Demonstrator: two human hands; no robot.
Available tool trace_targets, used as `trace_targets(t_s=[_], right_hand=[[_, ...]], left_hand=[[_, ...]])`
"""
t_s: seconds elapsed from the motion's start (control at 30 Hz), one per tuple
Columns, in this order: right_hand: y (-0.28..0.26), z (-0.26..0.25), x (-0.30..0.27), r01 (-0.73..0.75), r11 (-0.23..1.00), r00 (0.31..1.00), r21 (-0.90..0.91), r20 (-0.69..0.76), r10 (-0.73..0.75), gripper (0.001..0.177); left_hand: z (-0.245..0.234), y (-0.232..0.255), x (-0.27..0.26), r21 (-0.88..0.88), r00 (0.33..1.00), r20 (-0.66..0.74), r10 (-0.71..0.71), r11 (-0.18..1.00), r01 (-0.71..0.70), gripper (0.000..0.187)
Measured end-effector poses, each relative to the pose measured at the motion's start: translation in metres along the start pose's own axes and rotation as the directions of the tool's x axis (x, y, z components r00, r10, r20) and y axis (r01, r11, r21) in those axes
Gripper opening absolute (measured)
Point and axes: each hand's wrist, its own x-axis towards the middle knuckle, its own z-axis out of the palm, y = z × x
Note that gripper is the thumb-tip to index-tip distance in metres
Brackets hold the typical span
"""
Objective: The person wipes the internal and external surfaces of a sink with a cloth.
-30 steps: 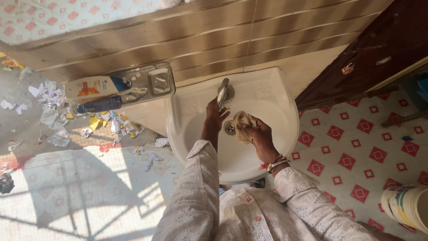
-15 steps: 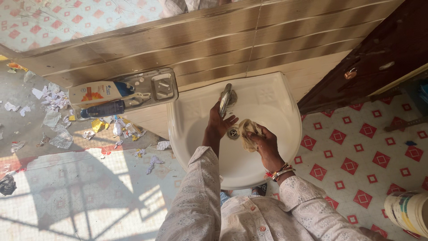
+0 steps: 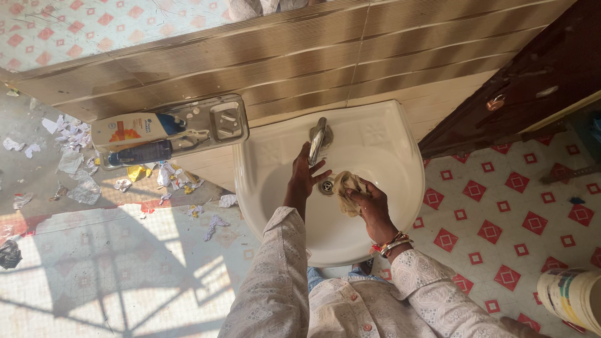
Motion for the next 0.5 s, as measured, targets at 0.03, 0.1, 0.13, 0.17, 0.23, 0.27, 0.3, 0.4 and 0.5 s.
trace_targets(t_s=[0.03, 0.1, 0.13, 0.17, 0.23, 0.27, 0.3, 0.4, 0.5], right_hand=[[0.002, 0.0, 0.001, -0.018, 1.0, 1.0, -0.013, -0.004, 0.018, 0.054], [0.006, 0.0, 0.005, -0.054, 0.998, 0.998, -0.038, -0.015, 0.053, 0.054], [0.01, 0.0, 0.008, -0.076, 0.994, 0.997, -0.075, -0.027, 0.075, 0.053], [0.013, 0.001, 0.009, -0.102, 0.988, 0.994, -0.114, -0.037, 0.098, 0.053], [0.019, 0.001, 0.011, -0.142, 0.976, 0.989, -0.165, -0.056, 0.134, 0.052], [0.021, 0.002, 0.013, -0.157, 0.972, 0.987, -0.177, -0.064, 0.148, 0.052], [0.024, 0.0, 0.012, -0.176, 0.965, 0.983, -0.192, -0.076, 0.165, 0.052], [0.027, -0.002, 0.011, -0.197, 0.956, 0.98, -0.216, -0.066, 0.187, 0.051], [0.03, -0.008, 0.012, -0.168, 0.971, 0.986, -0.171, -0.013, 0.168, 0.052]], left_hand=[[0.004, 0.006, -0.001, 0.042, 1.0, -0.02, -0.018, 0.999, 0.018, 0.085], [0.009, 0.015, 0.004, 0.124, 0.997, -0.058, -0.052, 0.991, 0.059, 0.087], [0.006, 0.014, 0.003, 0.176, 0.998, -0.056, -0.042, 0.983, 0.051, 0.085], [0.001, 0.012, 0.002, 0.224, 0.998, -0.056, -0.031, 0.974, 0.043, 0.083], [-0.01, 0.006, 0.004, 0.244, 0.998, -0.059, -0.012, 0.969, 0.026, 0.079], [-0.014, 0.002, 0.005, 0.216, 0.998, -0.064, -0.003, 0.976, 0.017, 0.076], [-0.017, -0.004, 0.006, 0.183, 0.998, -0.07, 0.0, 0.983, 0.013, 0.074], [-0.019, -0.009, 0.011, 0.493, 0.986, -0.168, 0.011, 0.867, 0.074, 0.06], [-0.012, -0.01, 0.006, 0.498, 0.969, -0.208, 0.132, 0.867, -0.011, 0.067]])
